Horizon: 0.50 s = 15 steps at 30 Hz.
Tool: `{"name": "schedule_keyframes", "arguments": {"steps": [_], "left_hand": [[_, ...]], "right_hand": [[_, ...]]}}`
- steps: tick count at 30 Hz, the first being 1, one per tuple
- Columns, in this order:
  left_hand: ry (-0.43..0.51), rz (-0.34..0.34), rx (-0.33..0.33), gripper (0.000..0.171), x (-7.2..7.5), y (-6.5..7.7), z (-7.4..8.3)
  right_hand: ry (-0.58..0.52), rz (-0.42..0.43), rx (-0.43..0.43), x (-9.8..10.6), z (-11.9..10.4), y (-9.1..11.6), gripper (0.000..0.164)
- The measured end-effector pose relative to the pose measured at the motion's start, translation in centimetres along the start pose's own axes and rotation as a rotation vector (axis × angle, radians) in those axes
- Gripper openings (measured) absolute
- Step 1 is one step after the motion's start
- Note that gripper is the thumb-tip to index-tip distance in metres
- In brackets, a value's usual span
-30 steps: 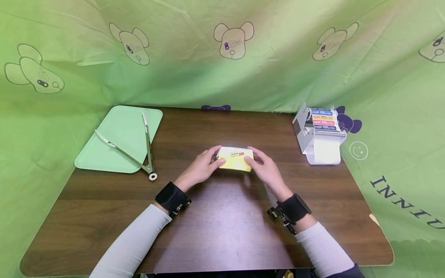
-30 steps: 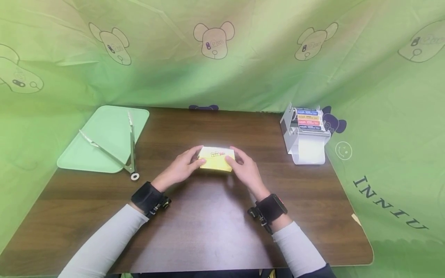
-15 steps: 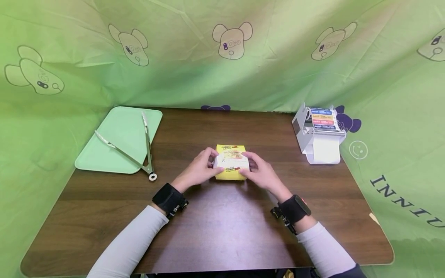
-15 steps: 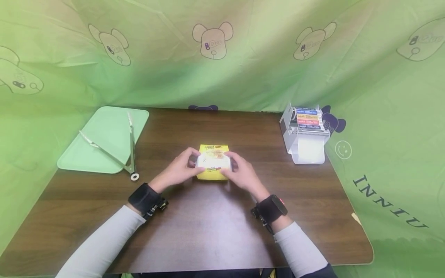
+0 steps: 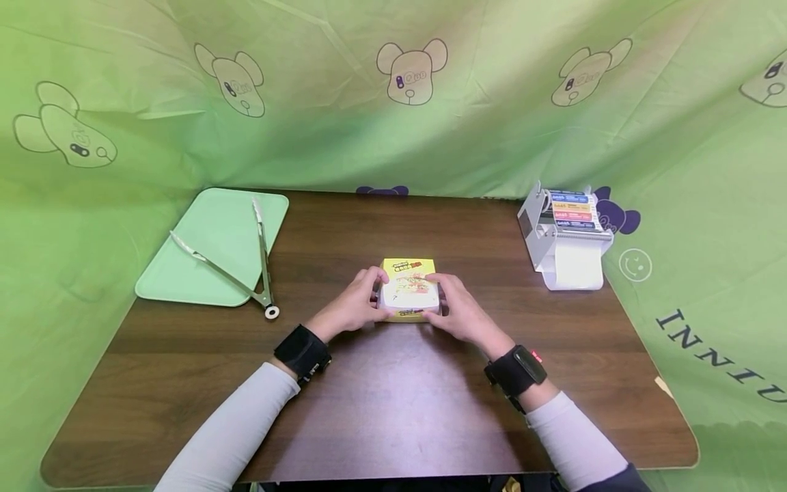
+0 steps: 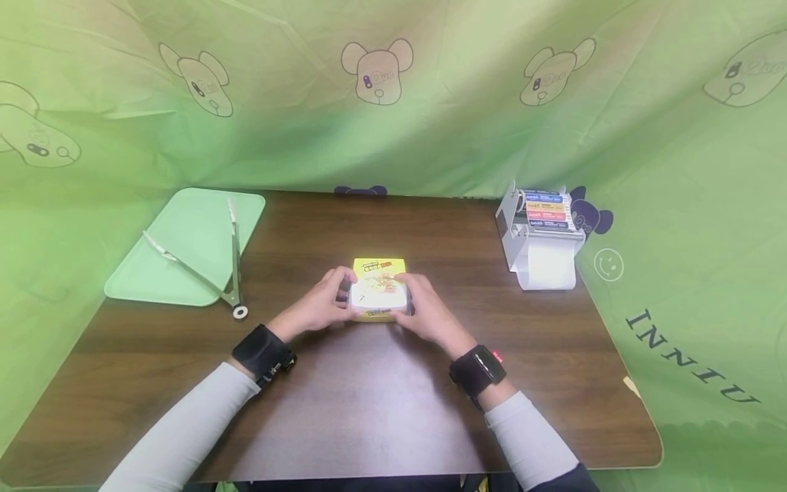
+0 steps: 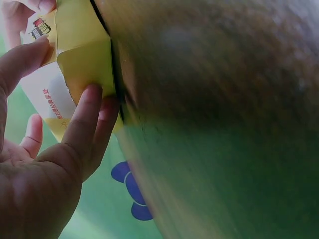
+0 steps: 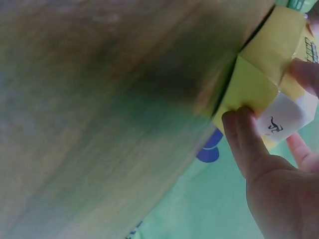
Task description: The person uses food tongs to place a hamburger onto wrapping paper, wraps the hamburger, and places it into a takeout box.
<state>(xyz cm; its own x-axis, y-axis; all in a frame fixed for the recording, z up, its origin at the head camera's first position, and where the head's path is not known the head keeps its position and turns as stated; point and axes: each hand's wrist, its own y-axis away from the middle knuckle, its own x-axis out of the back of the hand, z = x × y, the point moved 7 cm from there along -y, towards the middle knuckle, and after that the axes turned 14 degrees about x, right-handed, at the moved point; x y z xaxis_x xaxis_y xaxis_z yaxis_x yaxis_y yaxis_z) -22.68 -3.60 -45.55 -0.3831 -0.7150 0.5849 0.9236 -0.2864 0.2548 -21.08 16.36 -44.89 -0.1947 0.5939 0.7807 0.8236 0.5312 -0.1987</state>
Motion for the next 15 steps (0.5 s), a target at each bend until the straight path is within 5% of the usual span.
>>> {"name": "schedule_keyframes", "arguments": {"steps": [15], "left_hand": [[0.081, 0.009, -0.003, 0.067, 0.0, 0.02, -0.7]], "right_hand": [[-0.069, 0.005, -0.013, -0.13, 0.59, 0.76, 0.1]]}}
